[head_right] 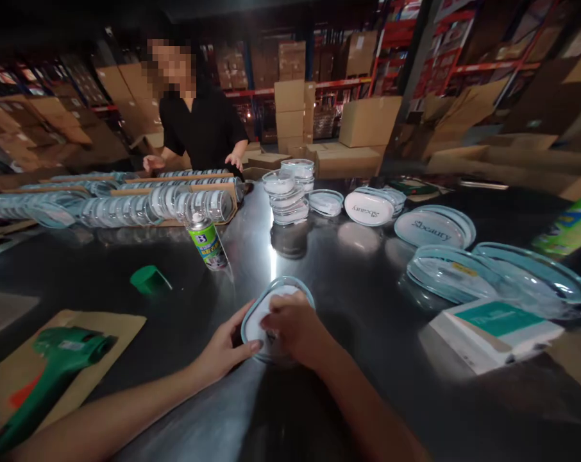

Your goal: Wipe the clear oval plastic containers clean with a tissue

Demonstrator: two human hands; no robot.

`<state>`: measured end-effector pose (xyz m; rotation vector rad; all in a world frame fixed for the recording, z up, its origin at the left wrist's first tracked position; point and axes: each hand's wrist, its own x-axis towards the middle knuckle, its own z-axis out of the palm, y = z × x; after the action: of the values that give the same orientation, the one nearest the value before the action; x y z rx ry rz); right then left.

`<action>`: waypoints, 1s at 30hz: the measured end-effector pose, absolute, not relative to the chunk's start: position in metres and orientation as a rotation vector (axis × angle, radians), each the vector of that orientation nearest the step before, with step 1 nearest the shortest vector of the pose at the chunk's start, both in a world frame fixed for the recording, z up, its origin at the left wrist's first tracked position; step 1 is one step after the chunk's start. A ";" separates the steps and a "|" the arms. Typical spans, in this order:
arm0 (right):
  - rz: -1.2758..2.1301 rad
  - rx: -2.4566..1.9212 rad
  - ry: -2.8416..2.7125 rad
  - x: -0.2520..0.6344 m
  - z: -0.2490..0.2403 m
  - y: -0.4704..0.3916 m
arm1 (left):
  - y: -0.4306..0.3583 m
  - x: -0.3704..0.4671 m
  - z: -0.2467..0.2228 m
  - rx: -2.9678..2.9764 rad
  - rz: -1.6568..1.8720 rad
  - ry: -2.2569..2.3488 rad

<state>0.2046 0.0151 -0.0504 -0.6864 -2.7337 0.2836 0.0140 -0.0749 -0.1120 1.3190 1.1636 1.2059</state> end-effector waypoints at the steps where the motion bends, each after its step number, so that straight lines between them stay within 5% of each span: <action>1: 0.283 -0.684 -2.733 0.207 -0.050 0.016 | -0.075 0.014 -0.111 1.321 1.205 1.175; 30: 0.266 -0.811 -2.785 0.223 -0.047 0.006 | -0.078 0.021 -0.115 1.420 1.275 1.288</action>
<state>0.2230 0.0061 -0.0467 -0.8107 -2.7854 0.2660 0.0205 -0.0784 -0.1153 1.4204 1.2875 1.2754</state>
